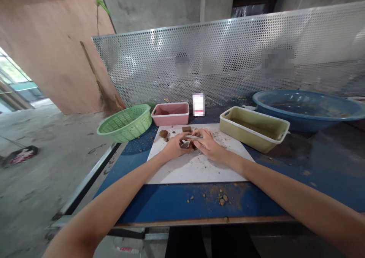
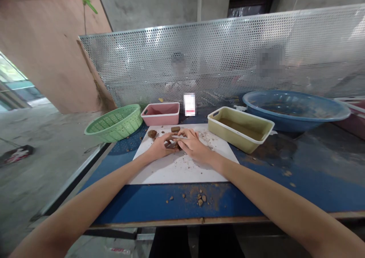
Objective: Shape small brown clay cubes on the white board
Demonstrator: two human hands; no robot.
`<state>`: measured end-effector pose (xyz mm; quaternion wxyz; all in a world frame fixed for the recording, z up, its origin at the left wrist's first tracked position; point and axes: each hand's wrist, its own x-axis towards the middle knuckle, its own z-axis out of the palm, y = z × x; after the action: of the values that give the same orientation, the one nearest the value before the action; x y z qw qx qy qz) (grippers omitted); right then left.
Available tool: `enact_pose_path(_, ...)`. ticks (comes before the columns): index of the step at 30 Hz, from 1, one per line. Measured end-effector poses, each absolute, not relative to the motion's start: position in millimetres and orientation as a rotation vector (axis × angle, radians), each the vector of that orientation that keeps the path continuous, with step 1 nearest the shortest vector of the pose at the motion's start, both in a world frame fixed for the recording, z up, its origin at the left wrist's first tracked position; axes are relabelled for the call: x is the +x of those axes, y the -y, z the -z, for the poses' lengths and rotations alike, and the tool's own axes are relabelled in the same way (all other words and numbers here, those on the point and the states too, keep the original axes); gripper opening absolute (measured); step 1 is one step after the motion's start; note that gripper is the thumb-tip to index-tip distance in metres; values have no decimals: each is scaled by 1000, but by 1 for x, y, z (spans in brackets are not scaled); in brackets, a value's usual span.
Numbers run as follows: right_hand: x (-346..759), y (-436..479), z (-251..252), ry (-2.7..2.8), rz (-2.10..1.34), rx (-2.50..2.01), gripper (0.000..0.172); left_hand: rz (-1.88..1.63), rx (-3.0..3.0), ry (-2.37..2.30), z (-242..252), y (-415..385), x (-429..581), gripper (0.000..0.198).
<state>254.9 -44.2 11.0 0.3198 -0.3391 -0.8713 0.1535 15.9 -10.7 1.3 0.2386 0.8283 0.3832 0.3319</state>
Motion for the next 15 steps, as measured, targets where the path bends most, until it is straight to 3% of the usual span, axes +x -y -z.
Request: enact_pose_path(15,256,44,-10,2334,-433,-880,50,-916,2241,-1062,-1,11,17,74)
